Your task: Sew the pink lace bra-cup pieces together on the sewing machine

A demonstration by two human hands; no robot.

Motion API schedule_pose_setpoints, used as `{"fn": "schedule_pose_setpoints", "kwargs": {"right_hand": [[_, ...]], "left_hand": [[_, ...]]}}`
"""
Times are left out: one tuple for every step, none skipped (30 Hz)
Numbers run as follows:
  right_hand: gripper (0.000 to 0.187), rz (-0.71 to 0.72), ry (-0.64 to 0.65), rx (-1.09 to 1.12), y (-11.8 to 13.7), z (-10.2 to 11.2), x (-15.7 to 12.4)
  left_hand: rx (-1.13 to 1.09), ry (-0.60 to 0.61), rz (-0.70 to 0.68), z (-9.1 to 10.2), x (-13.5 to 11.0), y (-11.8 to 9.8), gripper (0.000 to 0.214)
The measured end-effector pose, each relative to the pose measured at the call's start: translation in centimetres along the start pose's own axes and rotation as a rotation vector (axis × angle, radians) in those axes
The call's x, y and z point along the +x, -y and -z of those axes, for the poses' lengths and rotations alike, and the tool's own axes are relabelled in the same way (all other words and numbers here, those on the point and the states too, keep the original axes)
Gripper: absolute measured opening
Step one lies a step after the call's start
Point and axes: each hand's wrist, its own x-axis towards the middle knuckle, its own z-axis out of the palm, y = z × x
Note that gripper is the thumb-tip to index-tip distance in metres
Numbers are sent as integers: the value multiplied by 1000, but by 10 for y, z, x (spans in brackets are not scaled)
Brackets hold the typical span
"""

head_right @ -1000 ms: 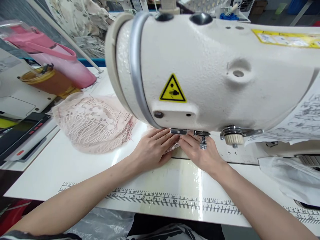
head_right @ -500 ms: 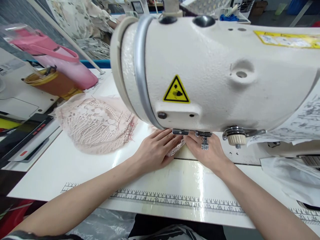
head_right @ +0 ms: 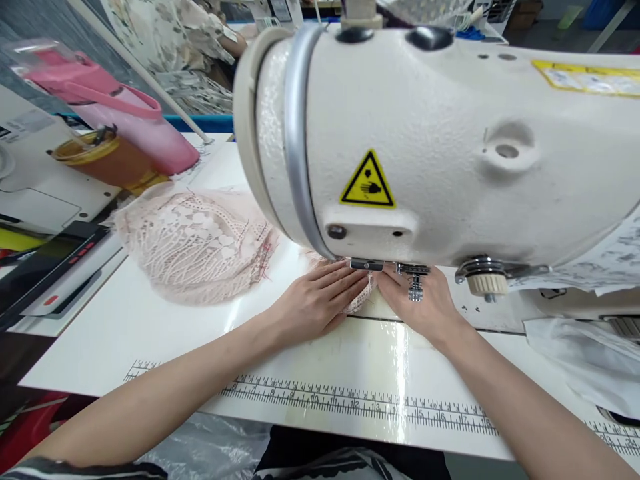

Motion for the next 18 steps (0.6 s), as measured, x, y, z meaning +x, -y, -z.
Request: {"fn": "schedule_pose_setpoints", "kwargs": {"right_hand": [[20, 23, -23, -2, 0, -1, -1], [19, 34, -45, 2, 1, -3, -1], [18, 28, -58, 15, 2, -4, -2], [17, 16, -70, 32, 2, -6, -2], [17, 3, -75, 51, 3, -7, -3], [17, -13, -81, 67, 4, -7, -3], [17, -19, -82, 71, 4, -7, -2], [17, 1, -68, 55, 5, -5, -2], [17, 30, -46, 24, 6, -3, -1], [18, 64, -15, -12, 6, -1, 0], [20, 94, 23, -41, 6, 2, 0], [23, 117, 60, -54, 7, 4, 1], [26, 130, 94, -51, 7, 6, 1], [27, 136, 115, -36, 7, 7, 1], [27, 143, 132, -17, 7, 7, 1], [27, 149, 141, -4, 7, 6, 0], [27, 151, 141, 3, 7, 4, 0], [26, 151, 134, 6, 7, 2, 0]], "left_hand": [[-19, 7, 3, 0, -1, 1, 40], [-33, 12, 4, 0, -2, 2, 41], [-41, 17, 4, 1, -2, 3, 41], [-44, 23, 4, 2, -3, 4, 42], [-44, 30, 7, 3, -3, 5, 42], [-44, 36, 11, 4, -3, 6, 42], [-47, 40, 16, 5, -3, 7, 41], [-53, 45, 19, 5, -3, 9, 41], [-59, 48, 22, 6, -3, 10, 41], [-66, 53, 23, 7, -3, 12, 41], [-73, 59, 24, 8, -4, 13, 41], [-78, 66, 25, 8, -4, 15, 41], [-84, 69, 28, 9, -4, 16, 41], [-88, 69, 33, 9, -3, 17, 41], [-92, 62, 37, 10, -3, 18, 40], [-93, 51, 44, 10, -2, 18, 40], [-92, 35, 53, 10, -2, 17, 39], [-88, 18, 65, 10, -1, 16, 38]]}}
